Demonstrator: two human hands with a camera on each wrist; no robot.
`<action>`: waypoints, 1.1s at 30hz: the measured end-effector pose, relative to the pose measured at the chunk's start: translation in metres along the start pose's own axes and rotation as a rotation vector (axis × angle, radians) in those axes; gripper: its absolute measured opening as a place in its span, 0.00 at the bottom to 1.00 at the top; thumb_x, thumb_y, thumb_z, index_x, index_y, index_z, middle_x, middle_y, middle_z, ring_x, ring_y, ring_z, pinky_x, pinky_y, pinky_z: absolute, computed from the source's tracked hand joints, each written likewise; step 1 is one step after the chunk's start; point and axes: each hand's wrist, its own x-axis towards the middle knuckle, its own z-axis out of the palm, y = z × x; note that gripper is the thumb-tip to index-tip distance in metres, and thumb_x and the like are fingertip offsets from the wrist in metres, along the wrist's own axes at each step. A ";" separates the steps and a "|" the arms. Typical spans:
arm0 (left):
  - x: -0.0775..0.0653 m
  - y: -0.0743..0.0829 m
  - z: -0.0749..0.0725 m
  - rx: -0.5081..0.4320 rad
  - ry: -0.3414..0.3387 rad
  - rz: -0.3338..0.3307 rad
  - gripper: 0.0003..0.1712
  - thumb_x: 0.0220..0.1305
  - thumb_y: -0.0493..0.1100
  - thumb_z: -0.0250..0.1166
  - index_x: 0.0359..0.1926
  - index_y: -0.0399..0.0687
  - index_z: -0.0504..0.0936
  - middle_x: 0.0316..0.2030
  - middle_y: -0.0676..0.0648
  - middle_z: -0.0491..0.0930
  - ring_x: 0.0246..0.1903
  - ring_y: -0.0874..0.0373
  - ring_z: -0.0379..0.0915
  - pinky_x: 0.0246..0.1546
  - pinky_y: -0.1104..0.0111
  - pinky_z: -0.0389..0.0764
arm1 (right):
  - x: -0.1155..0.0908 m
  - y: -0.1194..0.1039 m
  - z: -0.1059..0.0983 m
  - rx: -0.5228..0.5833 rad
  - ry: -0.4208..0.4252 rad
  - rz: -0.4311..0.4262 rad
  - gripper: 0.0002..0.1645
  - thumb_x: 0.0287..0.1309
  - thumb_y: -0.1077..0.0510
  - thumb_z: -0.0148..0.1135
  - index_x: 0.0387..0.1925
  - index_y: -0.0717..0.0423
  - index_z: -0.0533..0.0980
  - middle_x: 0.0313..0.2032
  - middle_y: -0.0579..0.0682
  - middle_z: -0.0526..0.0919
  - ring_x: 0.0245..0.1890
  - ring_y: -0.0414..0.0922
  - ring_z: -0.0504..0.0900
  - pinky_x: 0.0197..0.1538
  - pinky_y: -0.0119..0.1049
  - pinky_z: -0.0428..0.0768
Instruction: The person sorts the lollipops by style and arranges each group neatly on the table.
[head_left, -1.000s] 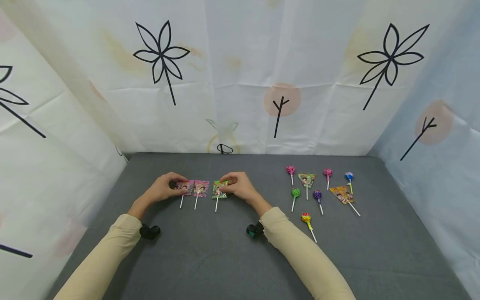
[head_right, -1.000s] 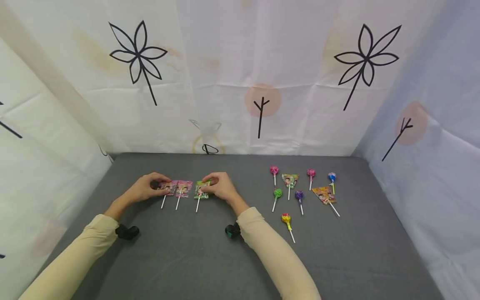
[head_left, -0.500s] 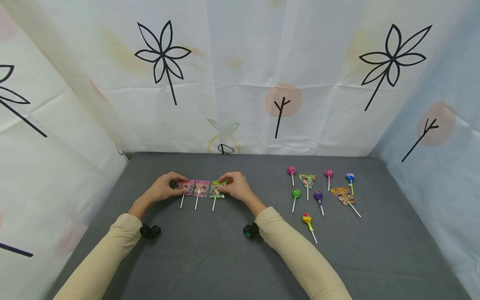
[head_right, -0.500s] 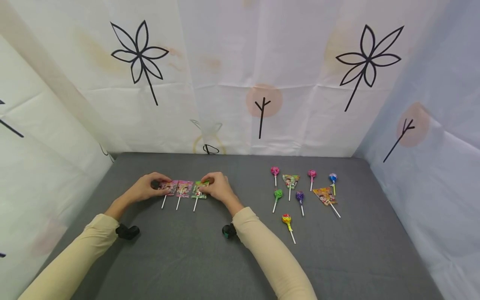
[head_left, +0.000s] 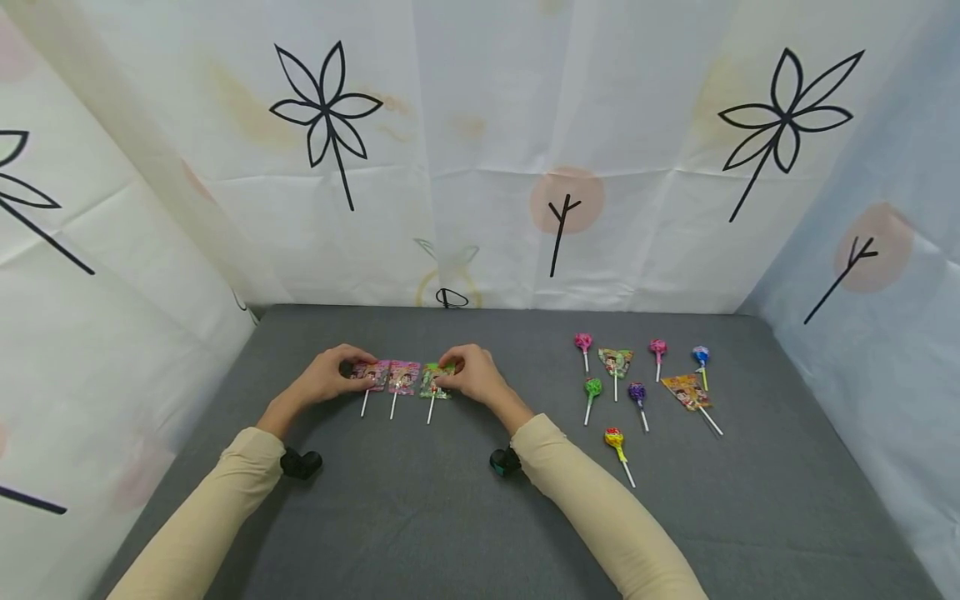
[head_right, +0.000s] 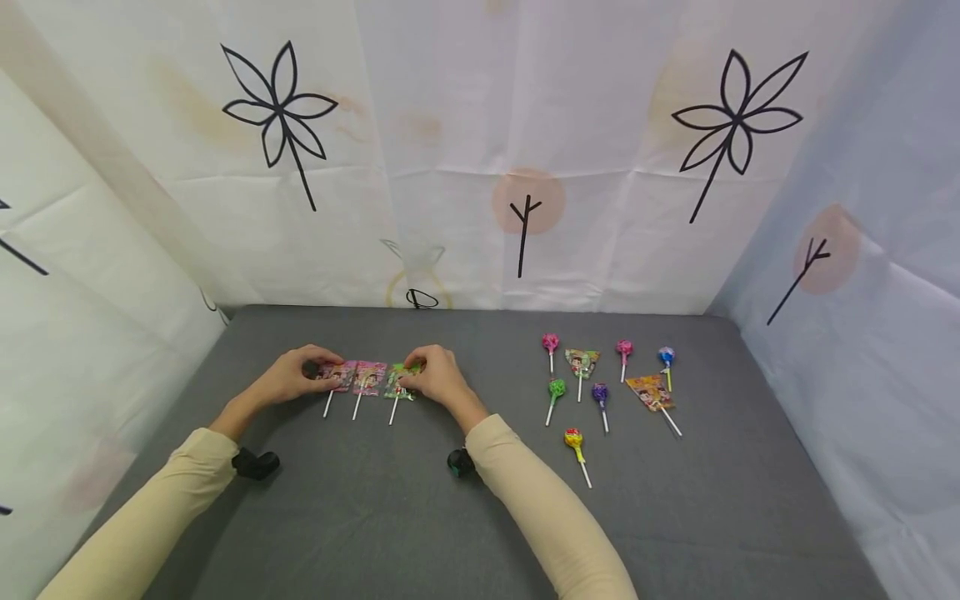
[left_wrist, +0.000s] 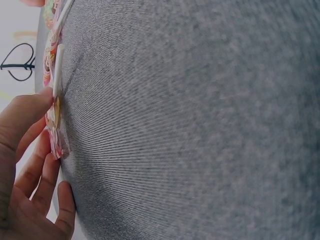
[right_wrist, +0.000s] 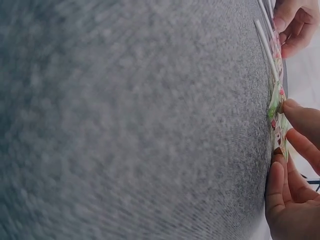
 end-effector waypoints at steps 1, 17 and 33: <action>0.000 0.000 0.000 -0.003 0.000 -0.001 0.22 0.62 0.45 0.76 0.54 0.40 0.85 0.51 0.39 0.78 0.49 0.42 0.73 0.52 0.43 0.69 | 0.000 0.000 0.000 -0.003 0.000 0.000 0.13 0.59 0.58 0.76 0.45 0.58 0.86 0.41 0.49 0.85 0.34 0.42 0.76 0.36 0.38 0.75; 0.000 0.001 -0.001 -0.005 -0.003 0.007 0.22 0.63 0.46 0.75 0.55 0.40 0.85 0.52 0.38 0.78 0.51 0.41 0.73 0.53 0.42 0.69 | 0.002 0.001 0.002 -0.003 0.009 -0.001 0.13 0.59 0.58 0.76 0.45 0.58 0.86 0.43 0.51 0.83 0.42 0.46 0.77 0.44 0.42 0.76; 0.000 -0.001 -0.001 0.002 0.000 0.016 0.22 0.62 0.44 0.76 0.54 0.40 0.85 0.51 0.38 0.78 0.51 0.41 0.73 0.53 0.42 0.69 | 0.000 0.007 -0.011 0.011 -0.013 -0.026 0.17 0.61 0.57 0.75 0.50 0.59 0.84 0.49 0.53 0.83 0.50 0.51 0.78 0.49 0.45 0.77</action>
